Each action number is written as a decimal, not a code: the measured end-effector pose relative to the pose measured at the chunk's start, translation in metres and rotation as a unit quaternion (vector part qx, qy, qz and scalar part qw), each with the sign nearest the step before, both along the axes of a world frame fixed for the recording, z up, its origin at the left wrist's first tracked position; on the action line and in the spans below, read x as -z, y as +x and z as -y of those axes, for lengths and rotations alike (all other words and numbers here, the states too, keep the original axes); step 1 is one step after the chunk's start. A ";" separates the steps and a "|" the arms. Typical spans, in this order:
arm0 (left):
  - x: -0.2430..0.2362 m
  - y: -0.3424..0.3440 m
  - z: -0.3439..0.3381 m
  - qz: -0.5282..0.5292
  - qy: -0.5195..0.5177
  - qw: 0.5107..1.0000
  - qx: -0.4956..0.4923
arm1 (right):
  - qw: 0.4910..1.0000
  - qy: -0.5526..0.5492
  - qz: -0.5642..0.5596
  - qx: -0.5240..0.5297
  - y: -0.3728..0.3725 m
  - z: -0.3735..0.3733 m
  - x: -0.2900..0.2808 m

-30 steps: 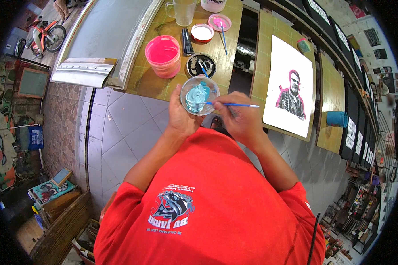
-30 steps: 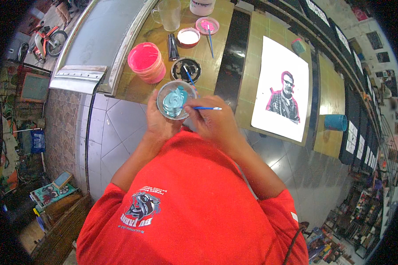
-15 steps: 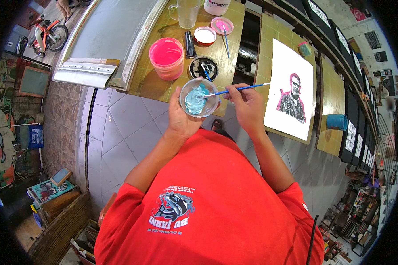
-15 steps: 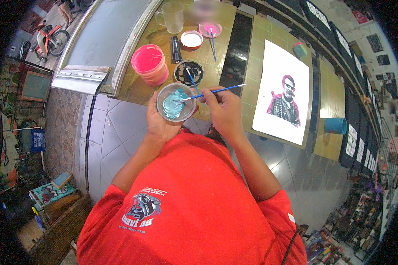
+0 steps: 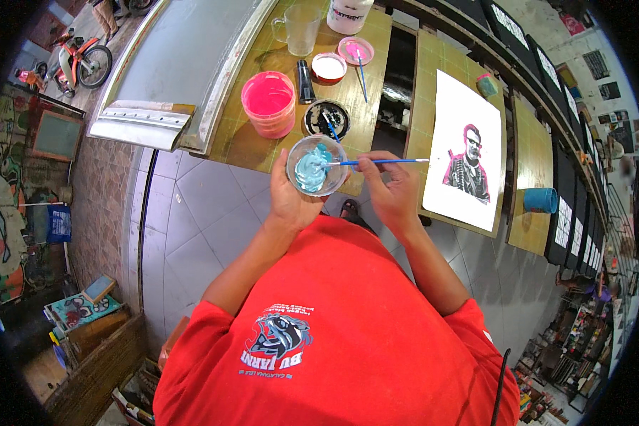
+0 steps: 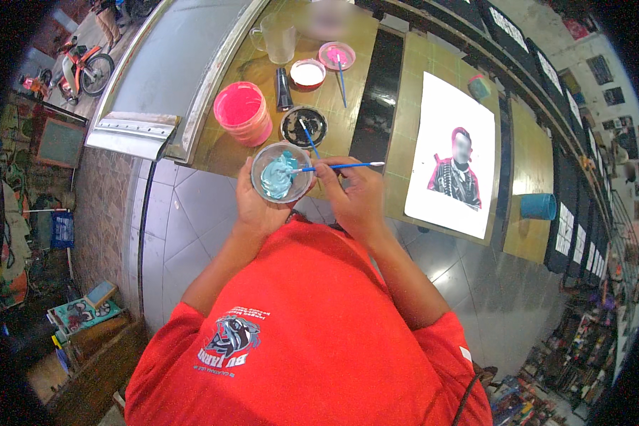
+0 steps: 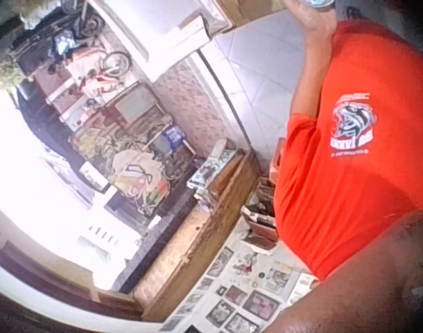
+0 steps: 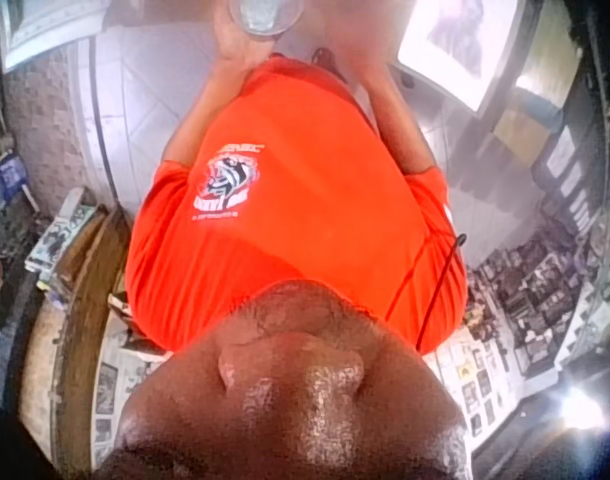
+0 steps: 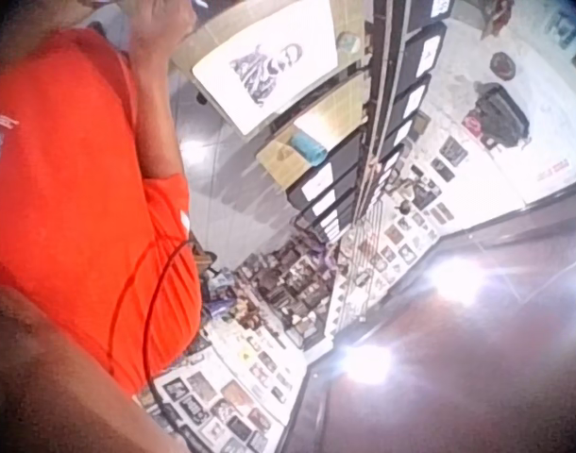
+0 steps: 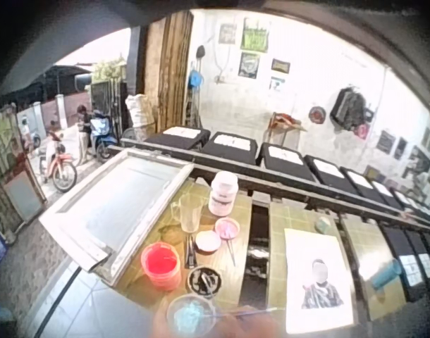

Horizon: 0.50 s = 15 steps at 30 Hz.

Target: The person retrieves a blue container and a clear plastic cup from a shelf, then walks to a workbench. They pour a blue liquid into the cup, add a white substance, and mix the contents with a green spatula. Finally, they use a brush to stir the mixture further.

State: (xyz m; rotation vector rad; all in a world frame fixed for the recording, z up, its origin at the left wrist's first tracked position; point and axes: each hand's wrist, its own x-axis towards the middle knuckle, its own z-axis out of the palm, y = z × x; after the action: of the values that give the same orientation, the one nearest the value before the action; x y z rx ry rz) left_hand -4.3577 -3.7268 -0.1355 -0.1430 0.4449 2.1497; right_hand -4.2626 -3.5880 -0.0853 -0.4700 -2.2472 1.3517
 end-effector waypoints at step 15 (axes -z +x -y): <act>-0.001 -0.004 0.004 0.033 0.016 0.999 -0.029 | 0.975 -0.218 -0.035 0.013 -0.005 -0.014 0.015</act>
State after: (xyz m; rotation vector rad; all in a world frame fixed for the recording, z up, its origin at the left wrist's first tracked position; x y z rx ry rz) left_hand -4.3616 -3.7312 -0.1350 -0.2105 0.3723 2.1999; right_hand -4.2675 -3.5744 -0.1006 -0.5846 -1.8762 1.8244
